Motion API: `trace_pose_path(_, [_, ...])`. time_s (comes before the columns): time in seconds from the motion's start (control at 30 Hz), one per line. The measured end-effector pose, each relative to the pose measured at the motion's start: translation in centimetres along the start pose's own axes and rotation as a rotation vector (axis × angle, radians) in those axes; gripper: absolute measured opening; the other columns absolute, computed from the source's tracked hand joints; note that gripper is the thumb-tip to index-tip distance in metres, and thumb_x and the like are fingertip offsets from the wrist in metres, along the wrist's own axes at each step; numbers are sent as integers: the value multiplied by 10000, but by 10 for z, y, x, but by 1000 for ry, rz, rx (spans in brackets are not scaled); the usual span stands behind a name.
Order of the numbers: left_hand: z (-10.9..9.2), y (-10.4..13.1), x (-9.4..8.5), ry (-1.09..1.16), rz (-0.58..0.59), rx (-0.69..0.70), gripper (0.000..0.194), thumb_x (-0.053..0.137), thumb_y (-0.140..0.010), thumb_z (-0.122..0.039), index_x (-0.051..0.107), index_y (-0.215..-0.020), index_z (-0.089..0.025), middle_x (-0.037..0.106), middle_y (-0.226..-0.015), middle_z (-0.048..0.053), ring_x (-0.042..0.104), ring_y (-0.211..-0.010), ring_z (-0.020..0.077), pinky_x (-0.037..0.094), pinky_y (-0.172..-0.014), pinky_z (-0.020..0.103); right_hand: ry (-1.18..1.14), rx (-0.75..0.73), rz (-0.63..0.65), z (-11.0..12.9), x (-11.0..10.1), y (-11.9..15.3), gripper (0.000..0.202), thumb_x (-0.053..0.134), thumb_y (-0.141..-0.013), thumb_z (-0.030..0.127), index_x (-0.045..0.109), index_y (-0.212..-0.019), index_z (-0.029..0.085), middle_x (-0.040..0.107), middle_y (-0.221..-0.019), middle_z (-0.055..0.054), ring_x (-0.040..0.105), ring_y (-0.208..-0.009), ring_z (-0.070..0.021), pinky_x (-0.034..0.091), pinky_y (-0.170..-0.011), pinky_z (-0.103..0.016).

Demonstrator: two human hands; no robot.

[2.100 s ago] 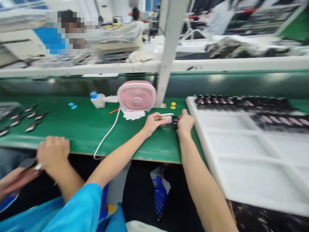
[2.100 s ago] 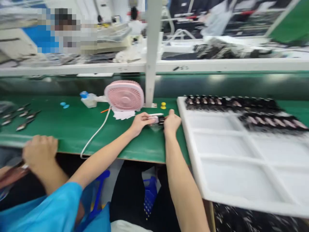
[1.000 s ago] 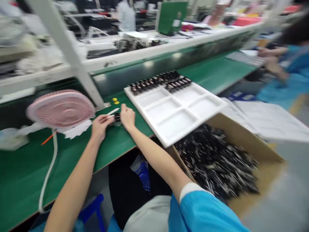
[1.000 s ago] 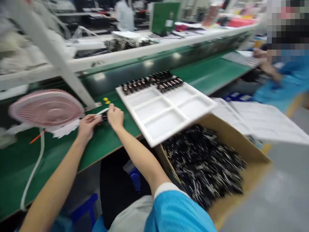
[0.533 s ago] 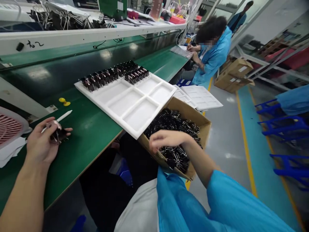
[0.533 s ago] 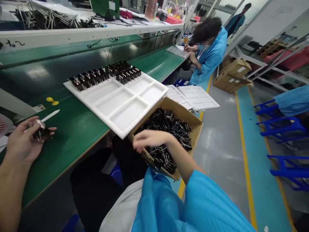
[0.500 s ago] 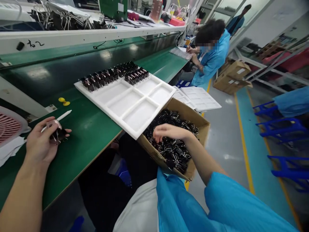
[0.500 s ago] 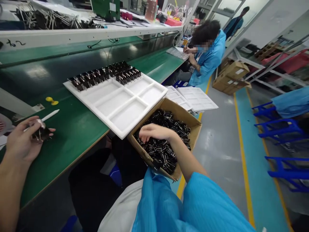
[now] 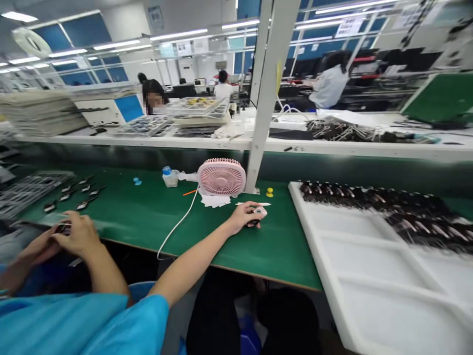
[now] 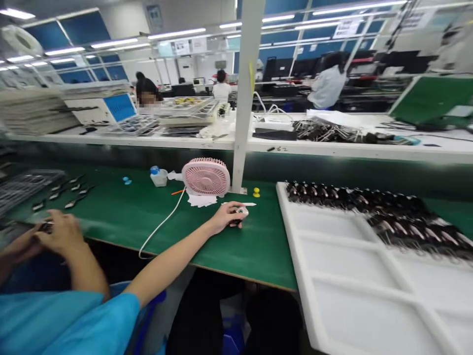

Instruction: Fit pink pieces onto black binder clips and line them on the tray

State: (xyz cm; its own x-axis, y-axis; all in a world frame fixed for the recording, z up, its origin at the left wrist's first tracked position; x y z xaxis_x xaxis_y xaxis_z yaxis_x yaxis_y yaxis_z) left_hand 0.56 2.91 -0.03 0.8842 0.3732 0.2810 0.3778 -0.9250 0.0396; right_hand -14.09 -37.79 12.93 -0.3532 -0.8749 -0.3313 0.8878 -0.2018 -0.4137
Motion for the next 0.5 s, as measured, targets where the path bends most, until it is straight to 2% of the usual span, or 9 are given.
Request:
trace_pose_path(0.07, [-1,6,2,8,-3,-6,727,1009,-621,-452,666,-1166,-115,722,-928,99,695,-566,168,318,-462,223,-96,-133,8,4,25,0,1003,-180,-858,601,737,-896,196,691,-777,-163,713,-1196,-189,294,-687,-435])
trace_pose_path(0.13, [-2,10,5,17,1,-8,734,1017,-615,-447,667,-1167,-112,720,-913,97,694,-570,167,317,-470,221,-102,-168,-26,-5,31,-4,988,-196,-796,595,710,-819,203,669,-754,-170,702,-1213,-172,241,-699,-473])
trace_pose_path(0.3, [-1,11,4,29,-3,-4,741,1026,-610,-429,670,-1177,-111,727,-932,105,701,-576,166,323,-470,221,-63,-222,-27,-16,29,-5,814,-94,-766,586,638,-686,240,553,-608,-114,713,-1173,-156,191,-737,-515])
trace_pose_path(0.4, [2,11,3,36,-8,-3,728,1029,-604,-410,679,-1171,-116,727,-939,98,708,-572,170,330,-464,224,-89,-326,-24,-12,34,-4,765,-63,-783,518,632,-690,211,562,-644,-129,703,-1184,-182,184,-729,-534])
trace_pose_path(0.5, [4,10,3,32,1,-4,719,1031,-600,-403,694,-1167,-119,734,-925,93,707,-570,167,333,-457,221,-24,-375,-10,0,49,-8,775,-98,-791,419,636,-723,183,605,-731,-151,700,-1187,-185,190,-708,-546])
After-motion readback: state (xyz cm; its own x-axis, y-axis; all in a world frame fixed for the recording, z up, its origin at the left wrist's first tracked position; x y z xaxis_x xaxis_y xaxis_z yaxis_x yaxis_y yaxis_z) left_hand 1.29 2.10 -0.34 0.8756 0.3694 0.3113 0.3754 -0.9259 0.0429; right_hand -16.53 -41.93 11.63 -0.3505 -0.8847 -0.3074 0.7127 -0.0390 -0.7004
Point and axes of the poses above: each hand's wrist, its own y-axis away from the middle knuckle, its own x-axis out of the palm, z = x × y, the point moved 6 cm from there along -y, towards the middle knuckle
